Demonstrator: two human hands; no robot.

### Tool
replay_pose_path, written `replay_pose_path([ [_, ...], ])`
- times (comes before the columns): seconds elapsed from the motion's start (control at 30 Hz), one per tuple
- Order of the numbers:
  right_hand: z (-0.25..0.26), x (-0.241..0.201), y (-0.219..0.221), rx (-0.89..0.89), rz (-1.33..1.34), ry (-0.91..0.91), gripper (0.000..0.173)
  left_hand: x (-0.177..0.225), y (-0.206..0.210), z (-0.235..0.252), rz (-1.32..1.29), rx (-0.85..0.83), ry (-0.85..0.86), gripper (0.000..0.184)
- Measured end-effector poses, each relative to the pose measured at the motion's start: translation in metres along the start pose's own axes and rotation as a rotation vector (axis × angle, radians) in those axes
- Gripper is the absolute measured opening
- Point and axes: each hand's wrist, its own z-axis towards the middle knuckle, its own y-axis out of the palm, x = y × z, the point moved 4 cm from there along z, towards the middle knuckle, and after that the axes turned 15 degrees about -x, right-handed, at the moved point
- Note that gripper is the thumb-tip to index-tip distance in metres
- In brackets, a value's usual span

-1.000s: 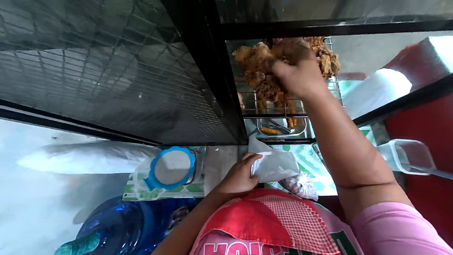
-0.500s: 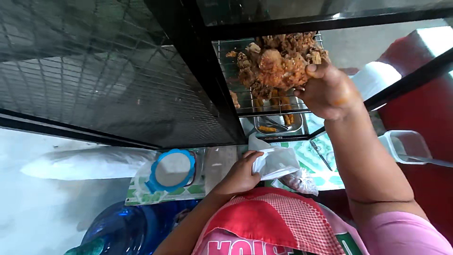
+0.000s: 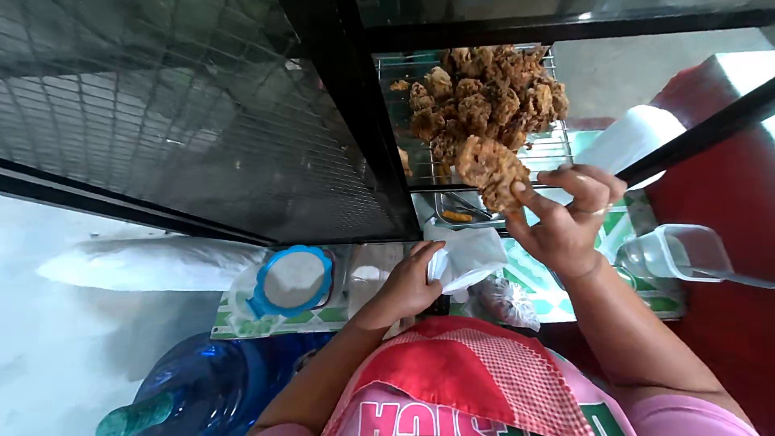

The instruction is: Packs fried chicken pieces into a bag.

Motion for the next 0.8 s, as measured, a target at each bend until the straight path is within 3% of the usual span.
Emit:
replay_pose_path([
  [0.53,-0.025,-0.005,-0.013,-0.049,0.046,0.025,0.02,0.005,-0.002,0.009,-0.036,0.032,-0.002,0.072],
  [0.67,-0.022,0.006,-0.012,-0.09,0.134,0.137,0.025,0.007,0.001,0.01,-0.029,0.009,-0.012,0.072],
  [0.8,-0.019,0.027,-0.003,-0.122,-0.089,0.306,0.026,0.005,0.003,0.009,-0.013,-0.005,-0.025,0.073],
])
